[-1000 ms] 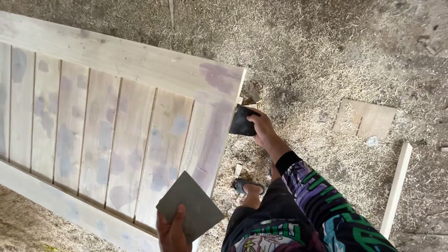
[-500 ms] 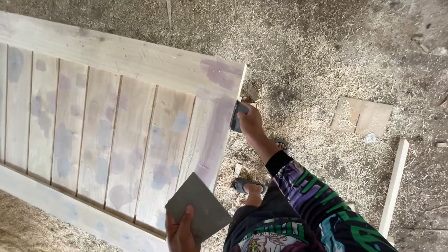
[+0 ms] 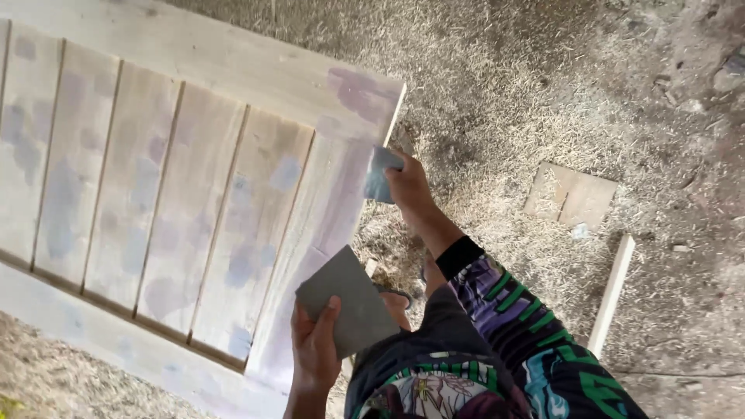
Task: The recorder is using pieces of sandpaper to smooth the surface and edges of a wooden door panel in a workshop.
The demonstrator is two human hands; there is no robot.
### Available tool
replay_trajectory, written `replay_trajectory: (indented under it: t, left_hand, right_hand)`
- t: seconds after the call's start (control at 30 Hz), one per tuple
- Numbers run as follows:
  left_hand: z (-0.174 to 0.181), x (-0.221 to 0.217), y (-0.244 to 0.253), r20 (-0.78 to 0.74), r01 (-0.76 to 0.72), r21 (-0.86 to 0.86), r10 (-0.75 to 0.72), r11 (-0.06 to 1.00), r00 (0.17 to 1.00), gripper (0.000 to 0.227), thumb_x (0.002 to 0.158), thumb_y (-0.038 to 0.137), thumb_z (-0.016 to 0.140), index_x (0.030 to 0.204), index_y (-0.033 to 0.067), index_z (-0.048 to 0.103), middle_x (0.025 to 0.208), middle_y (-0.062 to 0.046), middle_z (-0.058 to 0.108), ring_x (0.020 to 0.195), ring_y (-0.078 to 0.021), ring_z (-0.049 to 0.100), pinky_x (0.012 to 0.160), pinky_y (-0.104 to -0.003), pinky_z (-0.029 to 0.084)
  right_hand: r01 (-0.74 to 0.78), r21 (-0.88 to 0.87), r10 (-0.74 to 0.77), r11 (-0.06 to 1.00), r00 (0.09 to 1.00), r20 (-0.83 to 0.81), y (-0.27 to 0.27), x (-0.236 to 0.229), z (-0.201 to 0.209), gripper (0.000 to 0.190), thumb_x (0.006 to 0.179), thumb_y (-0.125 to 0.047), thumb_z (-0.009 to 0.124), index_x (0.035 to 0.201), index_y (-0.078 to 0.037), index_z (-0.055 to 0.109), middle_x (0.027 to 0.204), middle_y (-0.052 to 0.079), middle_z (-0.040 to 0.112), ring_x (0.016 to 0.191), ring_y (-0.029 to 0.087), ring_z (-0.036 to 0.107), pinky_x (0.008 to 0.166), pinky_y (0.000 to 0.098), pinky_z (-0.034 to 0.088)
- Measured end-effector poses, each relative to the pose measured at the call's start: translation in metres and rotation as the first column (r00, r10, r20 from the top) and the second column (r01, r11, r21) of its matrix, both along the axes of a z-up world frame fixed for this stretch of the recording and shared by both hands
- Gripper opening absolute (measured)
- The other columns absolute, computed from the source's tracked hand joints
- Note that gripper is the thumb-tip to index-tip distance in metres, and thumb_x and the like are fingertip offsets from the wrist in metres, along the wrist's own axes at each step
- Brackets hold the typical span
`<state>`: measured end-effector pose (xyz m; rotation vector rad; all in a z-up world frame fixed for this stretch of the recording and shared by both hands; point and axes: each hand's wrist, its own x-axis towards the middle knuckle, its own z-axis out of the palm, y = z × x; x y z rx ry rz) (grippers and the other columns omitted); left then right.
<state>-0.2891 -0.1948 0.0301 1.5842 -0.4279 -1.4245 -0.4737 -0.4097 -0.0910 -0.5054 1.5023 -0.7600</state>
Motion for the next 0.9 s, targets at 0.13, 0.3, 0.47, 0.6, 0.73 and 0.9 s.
replay_trajectory:
  t: [0.13, 0.3, 0.47, 0.6, 0.73, 0.9]
  left_hand:
    - [0.014, -0.006, -0.012, 0.01, -0.017, -0.069, 0.018, 0.997, 1.0, 0.035, 0.097, 0.005, 0.061, 0.132, 0.0005, 0.059, 0.113, -0.011, 0.071, 0.098, -0.0186, 0.066, 0.083, -0.033, 0.055]
    - [0.015, 0.013, 0.027, -0.104, -0.293, 0.124, 0.306, 0.948, 0.946, 0.039, 0.094, 0.007, 0.06, 0.133, 0.0067, 0.057, 0.112, -0.01, 0.071, 0.096, -0.0242, 0.07, 0.08, -0.041, 0.059]
    - [0.008, 0.025, 0.051, -0.221, -0.294, 0.133, 0.318, 0.946, 0.922, 0.038, 0.096, 0.008, 0.06, 0.134, 0.0096, 0.058, 0.112, -0.009, 0.07, 0.095, -0.0243, 0.069, 0.078, -0.043, 0.059]
    - [0.048, 0.035, 0.06, -0.404, -0.245, 0.19, 0.304, 0.951, 0.863, 0.042, 0.095, 0.01, 0.056, 0.137, 0.0155, 0.054, 0.112, -0.009, 0.068, 0.095, -0.0251, 0.07, 0.078, -0.046, 0.06]
    - [0.064, 0.078, 0.098, -0.512, -0.15, 0.034, 0.147, 0.988, 0.846, 0.044, 0.096, 0.009, 0.055, 0.14, 0.0132, 0.051, 0.117, -0.011, 0.068, 0.1, -0.0263, 0.071, 0.08, -0.043, 0.061]
    - [0.072, 0.163, 0.184, -0.619, -0.098, -0.06, 0.04, 0.993, 0.785, 0.043, 0.095, 0.005, 0.053, 0.138, 0.0117, 0.051, 0.117, -0.013, 0.068, 0.099, -0.0262, 0.071, 0.078, -0.04, 0.062]
  right_hand:
    - [-0.045, -0.114, 0.052, 0.992, 0.996, 0.066, 0.034, -0.016, 0.002, 0.051, 0.092, -0.008, 0.055, 0.143, -0.003, 0.056, 0.123, 0.02, 0.07, 0.097, 0.028, 0.072, 0.084, 0.0416, 0.063]
    - [-0.083, -0.011, 0.084, 0.996, 0.981, 0.173, 0.114, -0.043, -0.002, 0.051, 0.089, -0.002, 0.059, 0.14, -0.003, 0.058, 0.12, 0.016, 0.069, 0.105, 0.025, 0.068, 0.091, 0.0374, 0.056]
    - [-0.019, -0.388, 0.105, 0.922, 0.974, 0.2, 0.215, -0.035, 0.081, 0.047, 0.096, 0.001, 0.057, 0.143, -0.001, 0.054, 0.124, 0.018, 0.065, 0.109, 0.027, 0.066, 0.093, 0.0409, 0.055]
    - [-0.122, -0.926, 0.185, 0.358, 0.981, -0.057, 0.281, 0.009, 0.157, 0.042, 0.105, 0.003, 0.049, 0.146, -0.006, 0.046, 0.144, 0.024, 0.057, 0.133, 0.037, 0.061, 0.114, 0.0516, 0.047]
    - [-0.271, -0.963, 0.173, 0.009, 0.948, -0.265, 0.336, 0.063, 0.176, 0.039, 0.106, 0.0, 0.05, 0.143, -0.011, 0.047, 0.147, 0.023, 0.054, 0.139, 0.042, 0.056, 0.124, 0.0608, 0.039]
    - [-0.601, -0.763, 0.107, 0.239, 0.797, -0.594, 0.433, 0.123, 0.136, 0.044, 0.1, 0.006, 0.054, 0.141, -0.008, 0.049, 0.147, 0.02, 0.053, 0.138, 0.038, 0.056, 0.113, 0.0475, 0.05]
